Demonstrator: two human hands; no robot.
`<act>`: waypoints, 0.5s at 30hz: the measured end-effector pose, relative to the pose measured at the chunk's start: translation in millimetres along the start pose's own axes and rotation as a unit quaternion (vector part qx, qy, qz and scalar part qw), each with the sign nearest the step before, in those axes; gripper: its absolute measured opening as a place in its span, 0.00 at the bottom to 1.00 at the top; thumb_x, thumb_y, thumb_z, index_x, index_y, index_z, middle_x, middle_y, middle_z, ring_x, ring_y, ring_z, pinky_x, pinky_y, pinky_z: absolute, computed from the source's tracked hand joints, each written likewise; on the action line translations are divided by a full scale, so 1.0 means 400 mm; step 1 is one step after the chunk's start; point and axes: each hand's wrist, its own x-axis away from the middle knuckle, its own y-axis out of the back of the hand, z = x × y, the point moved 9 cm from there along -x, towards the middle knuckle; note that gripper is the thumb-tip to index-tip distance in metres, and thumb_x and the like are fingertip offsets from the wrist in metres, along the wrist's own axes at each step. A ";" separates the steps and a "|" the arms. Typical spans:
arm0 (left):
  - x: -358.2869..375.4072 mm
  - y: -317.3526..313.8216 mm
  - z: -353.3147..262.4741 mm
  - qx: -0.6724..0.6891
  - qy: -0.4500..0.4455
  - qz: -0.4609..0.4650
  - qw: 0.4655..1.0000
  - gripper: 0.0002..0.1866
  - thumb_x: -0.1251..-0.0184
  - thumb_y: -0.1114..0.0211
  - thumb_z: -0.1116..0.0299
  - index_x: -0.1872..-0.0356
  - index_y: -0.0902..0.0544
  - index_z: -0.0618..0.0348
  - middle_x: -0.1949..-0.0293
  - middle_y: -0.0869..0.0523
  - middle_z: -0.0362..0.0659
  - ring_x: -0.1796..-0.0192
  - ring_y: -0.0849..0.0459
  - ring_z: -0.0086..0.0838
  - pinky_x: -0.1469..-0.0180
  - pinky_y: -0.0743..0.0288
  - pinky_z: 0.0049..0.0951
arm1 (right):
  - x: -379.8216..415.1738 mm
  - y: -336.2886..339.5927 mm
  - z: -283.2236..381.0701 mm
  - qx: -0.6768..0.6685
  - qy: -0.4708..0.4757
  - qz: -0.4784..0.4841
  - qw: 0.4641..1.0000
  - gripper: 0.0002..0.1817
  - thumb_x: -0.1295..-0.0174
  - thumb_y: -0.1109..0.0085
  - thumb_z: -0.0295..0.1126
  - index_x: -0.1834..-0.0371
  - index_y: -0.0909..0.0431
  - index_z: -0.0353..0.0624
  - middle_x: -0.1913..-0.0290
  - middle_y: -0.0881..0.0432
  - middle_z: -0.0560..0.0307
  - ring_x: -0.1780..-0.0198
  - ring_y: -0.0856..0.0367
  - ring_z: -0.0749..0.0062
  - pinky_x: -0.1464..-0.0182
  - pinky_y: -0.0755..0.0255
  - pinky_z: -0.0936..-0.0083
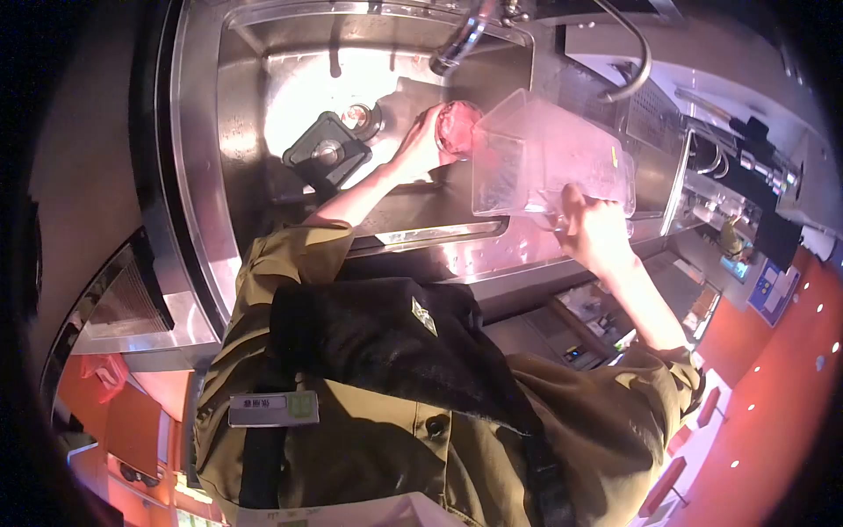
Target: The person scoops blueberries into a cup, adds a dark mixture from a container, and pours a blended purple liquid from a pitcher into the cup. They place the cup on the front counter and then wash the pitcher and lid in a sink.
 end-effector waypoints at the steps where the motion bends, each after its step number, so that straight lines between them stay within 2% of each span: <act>1: 0.008 0.012 -0.019 0.010 0.010 0.001 1.000 0.50 0.70 0.24 0.65 0.42 0.45 0.64 0.46 0.33 0.58 0.44 0.32 0.48 0.43 0.36 0.40 | 0.028 0.001 -0.021 -0.017 -0.012 -0.021 1.000 0.16 0.57 0.39 0.30 0.68 0.34 0.37 0.83 0.26 0.45 0.79 0.23 0.52 0.76 0.29 0.66; 3: 0.010 0.033 -0.061 0.026 0.023 0.000 0.999 0.51 0.72 0.23 0.63 0.42 0.44 0.62 0.46 0.33 0.57 0.44 0.34 0.51 0.42 0.39 0.43 | 0.090 0.009 -0.061 -0.049 -0.034 -0.069 0.996 0.18 0.59 0.38 0.30 0.65 0.33 0.38 0.84 0.25 0.49 0.81 0.22 0.55 0.76 0.28 0.68; 4: 0.016 0.048 -0.088 -0.017 0.036 0.006 0.999 0.52 0.72 0.22 0.61 0.42 0.44 0.63 0.45 0.33 0.56 0.43 0.33 0.48 0.41 0.38 0.42 | 0.123 0.005 -0.073 -0.061 -0.043 -0.075 0.994 0.17 0.56 0.38 0.31 0.64 0.33 0.39 0.84 0.26 0.50 0.80 0.22 0.57 0.76 0.28 0.70; 7: 0.024 0.056 -0.199 -0.011 0.023 0.001 1.000 0.53 0.73 0.22 0.59 0.42 0.45 0.64 0.46 0.33 0.56 0.43 0.32 0.45 0.42 0.36 0.39 | 0.241 0.012 -0.124 -0.252 -0.084 -0.125 0.956 0.16 0.54 0.38 0.30 0.65 0.33 0.39 0.83 0.26 0.50 0.80 0.21 0.62 0.77 0.28 0.74; 8: 0.025 0.046 -0.234 -0.009 0.022 0.029 0.999 0.52 0.68 0.24 0.62 0.41 0.48 0.63 0.47 0.33 0.55 0.43 0.32 0.40 0.42 0.35 0.37 | 0.285 0.003 -0.144 -0.253 -0.095 -0.159 0.950 0.15 0.54 0.36 0.29 0.67 0.31 0.38 0.80 0.24 0.53 0.76 0.20 0.70 0.73 0.28 0.78; 9: 0.026 0.038 -0.265 0.010 0.021 0.033 0.999 0.52 0.69 0.23 0.62 0.41 0.48 0.63 0.46 0.34 0.54 0.43 0.32 0.39 0.43 0.35 0.36 | 0.340 -0.035 -0.182 -0.385 -0.143 -0.211 0.887 0.15 0.54 0.36 0.29 0.67 0.31 0.38 0.79 0.24 0.55 0.74 0.20 0.71 0.72 0.28 0.78; 11: 0.023 0.019 -0.293 0.052 0.022 0.040 0.998 0.52 0.69 0.23 0.63 0.41 0.49 0.63 0.46 0.34 0.52 0.43 0.33 0.36 0.43 0.35 0.35 | 0.427 -0.158 -0.231 -0.616 -0.218 -0.299 0.696 0.15 0.55 0.34 0.29 0.68 0.31 0.38 0.77 0.23 0.59 0.69 0.21 0.74 0.69 0.28 0.78; 12: 0.021 0.005 -0.312 0.078 0.037 0.043 0.995 0.51 0.68 0.23 0.64 0.41 0.48 0.63 0.46 0.34 0.51 0.43 0.33 0.35 0.43 0.34 0.34 | 0.453 -0.127 -0.214 -0.550 -0.227 -0.299 0.746 0.14 0.54 0.35 0.26 0.68 0.30 0.37 0.74 0.24 0.62 0.68 0.23 0.77 0.68 0.30 0.80; 15: 0.008 -0.040 -0.365 0.152 0.088 0.056 0.983 0.48 0.67 0.24 0.68 0.43 0.47 0.62 0.46 0.34 0.49 0.43 0.33 0.33 0.45 0.32 0.31 | 0.576 -0.204 -0.225 -0.583 -0.246 -0.377 0.676 0.14 0.55 0.34 0.25 0.68 0.31 0.38 0.75 0.25 0.62 0.73 0.27 0.80 0.70 0.32 0.84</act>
